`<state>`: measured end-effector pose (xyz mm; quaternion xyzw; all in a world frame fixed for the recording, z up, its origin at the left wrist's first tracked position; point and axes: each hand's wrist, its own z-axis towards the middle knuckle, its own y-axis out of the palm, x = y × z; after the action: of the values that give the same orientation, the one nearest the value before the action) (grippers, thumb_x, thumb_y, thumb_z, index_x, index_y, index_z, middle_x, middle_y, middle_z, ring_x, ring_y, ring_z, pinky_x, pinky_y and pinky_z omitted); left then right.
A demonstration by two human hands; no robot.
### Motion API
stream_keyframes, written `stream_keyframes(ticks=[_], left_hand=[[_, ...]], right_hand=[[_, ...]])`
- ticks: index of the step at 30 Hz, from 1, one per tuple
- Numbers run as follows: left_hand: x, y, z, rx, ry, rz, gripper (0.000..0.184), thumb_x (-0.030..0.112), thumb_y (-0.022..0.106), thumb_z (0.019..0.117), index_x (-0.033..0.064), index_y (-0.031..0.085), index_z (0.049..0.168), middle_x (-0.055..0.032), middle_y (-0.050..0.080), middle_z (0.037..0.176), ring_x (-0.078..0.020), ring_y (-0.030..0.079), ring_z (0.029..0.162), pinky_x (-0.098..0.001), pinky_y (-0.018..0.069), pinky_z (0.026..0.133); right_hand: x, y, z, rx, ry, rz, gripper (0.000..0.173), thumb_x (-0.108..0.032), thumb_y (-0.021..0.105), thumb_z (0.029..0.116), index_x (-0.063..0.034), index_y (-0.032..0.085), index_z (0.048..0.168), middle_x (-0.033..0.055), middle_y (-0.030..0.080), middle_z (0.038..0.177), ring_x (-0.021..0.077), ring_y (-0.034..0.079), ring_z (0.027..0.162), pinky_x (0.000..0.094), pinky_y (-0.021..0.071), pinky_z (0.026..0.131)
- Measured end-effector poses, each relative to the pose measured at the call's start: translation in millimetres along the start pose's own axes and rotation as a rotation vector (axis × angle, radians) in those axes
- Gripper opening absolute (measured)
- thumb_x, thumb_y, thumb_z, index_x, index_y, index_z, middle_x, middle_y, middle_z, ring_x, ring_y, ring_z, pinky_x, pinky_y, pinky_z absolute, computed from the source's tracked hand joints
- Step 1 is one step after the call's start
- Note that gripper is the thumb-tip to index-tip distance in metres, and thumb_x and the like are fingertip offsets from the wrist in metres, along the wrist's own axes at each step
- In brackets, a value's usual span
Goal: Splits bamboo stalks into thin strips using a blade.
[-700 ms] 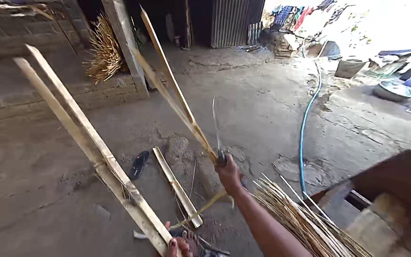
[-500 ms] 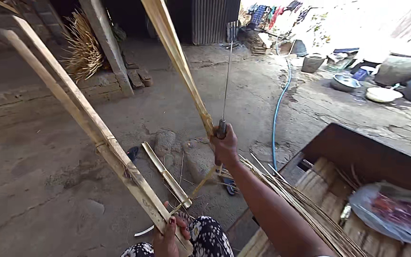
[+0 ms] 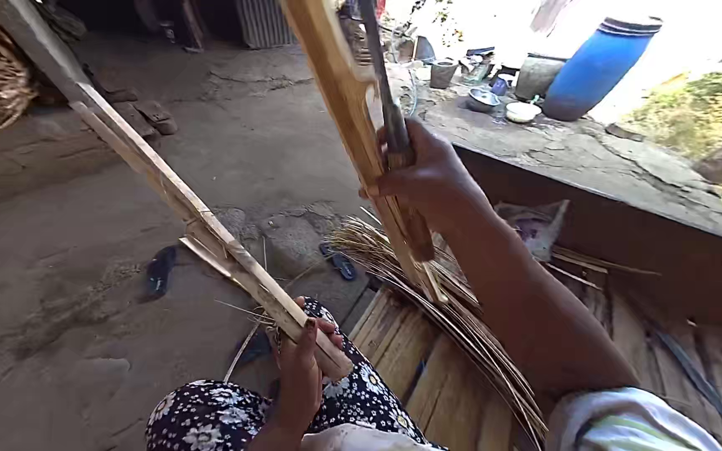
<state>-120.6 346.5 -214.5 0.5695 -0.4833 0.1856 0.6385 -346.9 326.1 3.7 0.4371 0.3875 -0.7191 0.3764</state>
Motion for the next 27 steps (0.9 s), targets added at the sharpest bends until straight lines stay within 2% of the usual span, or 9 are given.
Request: stream_keyframes(ticks=[2, 3, 6, 8, 11, 15, 17, 22, 27], left_hand=[[-11, 15, -11, -0.07, -0.099, -0.011, 0.046, 0.013, 0.04, 0.1089, 0.0077, 0.031, 0.153, -0.0096, 0.069, 0.09, -0.0204, 0.073, 0.075, -0.0361, 0.0642, 0.071], [-18, 20, -16, -0.093, -0.15, -0.015, 0.045, 0.014, 0.041, 0.1091, 0.0072, 0.032, 0.153, -0.0099, 0.069, 0.09, -0.0202, 0.072, 0.076, -0.0364, 0.0637, 0.072], [-33, 31, -22, -0.118, -0.265, 0.044, 0.043, 0.014, 0.044, 0.1089, 0.0037, 0.037, 0.151, -0.0121, 0.068, 0.091, -0.0206, 0.07, 0.073, -0.0346, 0.0621, 0.069], [-40, 34, -22, -0.13, -0.281, 0.158, 0.041, 0.015, 0.048, 0.1073, 0.0002, 0.045, 0.145, -0.0124, 0.07, 0.094, -0.0201, 0.071, 0.076, -0.034, 0.0614, 0.071], [-47, 29, -22, -0.154, -0.22, 0.332, 0.042, 0.023, 0.057, 0.1017, -0.0034, 0.053, 0.135, -0.0123, 0.072, 0.104, -0.0173, 0.072, 0.089, -0.0335, 0.0614, 0.081], [-45, 7, -7, -0.156, -0.191, 0.583, 0.042, 0.027, 0.063, 0.0991, -0.0026, 0.058, 0.129, -0.0117, 0.073, 0.101, -0.0169, 0.073, 0.09, -0.0353, 0.0614, 0.084], [-53, -11, -1, -0.185, -0.19, 0.769, 0.046, 0.032, 0.064, 0.0989, -0.002, 0.058, 0.13, -0.0126, 0.073, 0.103, -0.019, 0.073, 0.093, -0.0399, 0.0599, 0.089], [-53, -33, 4, -0.181, -0.227, 0.919, 0.046, 0.038, 0.056, 0.1037, -0.002, 0.061, 0.126, -0.0144, 0.072, 0.101, -0.0214, 0.072, 0.091, -0.0432, 0.0584, 0.089], [-54, -42, 11, -0.134, -0.304, 0.973, 0.047, 0.038, 0.051, 0.1061, -0.0051, 0.065, 0.117, -0.0197, 0.072, 0.098, -0.0294, 0.071, 0.094, -0.0511, 0.0552, 0.091]], right_hand=[[34, -17, -46, -0.05, 0.165, -0.084, 0.063, 0.01, 0.075, 0.069, -0.0041, 0.057, 0.128, 0.0119, 0.065, 0.101, 0.0205, 0.066, 0.08, 0.0398, 0.0609, 0.067], [57, -20, -68, -0.056, 0.282, -0.108, 0.062, 0.012, 0.075, 0.07, -0.0046, 0.059, 0.128, 0.0135, 0.065, 0.101, 0.0226, 0.066, 0.078, 0.0423, 0.06, 0.067], [114, -9, -116, -0.119, 0.569, -0.149, 0.059, 0.007, 0.072, 0.0738, -0.0025, 0.058, 0.131, 0.0141, 0.065, 0.105, 0.0226, 0.066, 0.084, 0.0431, 0.0597, 0.073], [138, 4, -134, -0.112, 0.666, -0.054, 0.061, 0.007, 0.072, 0.0737, -0.0035, 0.057, 0.132, 0.0142, 0.065, 0.107, 0.0229, 0.066, 0.086, 0.0433, 0.0586, 0.074], [151, 20, -142, -0.078, 0.678, 0.216, 0.064, 0.006, 0.074, 0.0728, -0.0034, 0.054, 0.133, 0.015, 0.066, 0.109, 0.0237, 0.069, 0.089, 0.0415, 0.0616, 0.077], [177, 42, -143, -0.102, 0.708, 0.336, 0.068, 0.007, 0.075, 0.074, -0.0052, 0.049, 0.136, 0.0151, 0.064, 0.111, 0.0236, 0.068, 0.09, 0.0414, 0.0603, 0.077], [193, 56, -147, -0.141, 0.762, 0.363, 0.065, 0.004, 0.075, 0.0792, -0.0057, 0.049, 0.138, 0.0153, 0.065, 0.111, 0.0237, 0.068, 0.09, 0.0418, 0.06, 0.078], [219, 81, -146, -0.232, 0.897, 0.412, 0.06, -0.004, 0.076, 0.0878, -0.0047, 0.045, 0.139, 0.0149, 0.066, 0.108, 0.0221, 0.069, 0.09, 0.0398, 0.0592, 0.081], [230, 95, -143, -0.28, 0.946, 0.31, 0.063, -0.013, 0.08, 0.0879, -0.0027, 0.046, 0.14, 0.0164, 0.065, 0.111, 0.0237, 0.067, 0.094, 0.0427, 0.0571, 0.086]])
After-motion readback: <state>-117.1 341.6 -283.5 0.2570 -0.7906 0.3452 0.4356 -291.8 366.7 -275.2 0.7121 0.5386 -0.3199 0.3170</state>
